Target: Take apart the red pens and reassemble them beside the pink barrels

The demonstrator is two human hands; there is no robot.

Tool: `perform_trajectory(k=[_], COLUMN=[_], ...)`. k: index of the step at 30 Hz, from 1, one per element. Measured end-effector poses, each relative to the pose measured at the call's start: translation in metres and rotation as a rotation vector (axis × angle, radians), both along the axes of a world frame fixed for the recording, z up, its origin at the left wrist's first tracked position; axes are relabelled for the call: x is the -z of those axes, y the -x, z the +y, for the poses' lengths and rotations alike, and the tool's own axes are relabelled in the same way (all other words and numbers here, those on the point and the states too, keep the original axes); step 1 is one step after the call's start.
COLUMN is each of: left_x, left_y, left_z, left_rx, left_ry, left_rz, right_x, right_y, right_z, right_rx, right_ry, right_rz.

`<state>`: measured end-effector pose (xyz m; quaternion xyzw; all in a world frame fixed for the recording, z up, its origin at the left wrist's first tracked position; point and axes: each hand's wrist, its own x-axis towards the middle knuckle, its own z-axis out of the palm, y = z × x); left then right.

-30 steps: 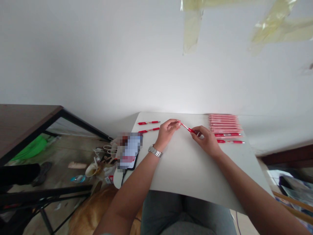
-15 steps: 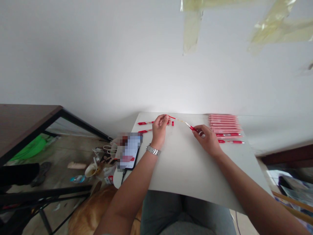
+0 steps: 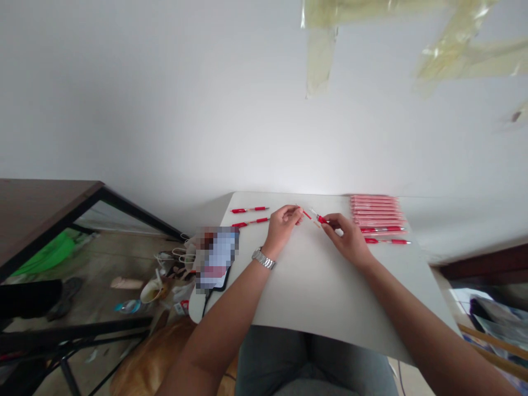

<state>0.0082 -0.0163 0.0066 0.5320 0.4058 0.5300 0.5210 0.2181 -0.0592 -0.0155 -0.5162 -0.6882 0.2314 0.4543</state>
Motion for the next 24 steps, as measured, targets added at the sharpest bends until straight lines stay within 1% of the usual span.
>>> perform_trajectory(k=[5, 10, 16, 20, 24], left_x=[-0.0006, 0.0006, -0.0016, -0.0016, 0.0015], left_y=[-0.0001, 0.0000, -0.0009, -0.0002, 0.0009], left_z=[-0.0006, -0.0023, -0.0046, -0.0042, -0.0024], left_rx=[0.006, 0.010, 0.032, 0.041, 0.065], left_ry=[0.026, 0.036, 0.053, 0.035, 0.013], left_rz=[-0.008, 0.000, -0.015, -0.022, -0.008], right_x=[-0.0025, -0.0059, -0.0086, -0.0061, -0.0023], right_y=[0.0014, 0.0032, 0.0031, 0.0025, 0.0024], right_z=[-0.0029, -0.0048, -0.0051, -0.0046, -0.0035], right_rx=[-0.080, -0.113, -0.100, -0.076, -0.062], right_ry=[0.027, 0.025, 0.014, 0.025, 0.047], right_rz=[-0.056, -0.117, -0.112, -0.099, -0.104])
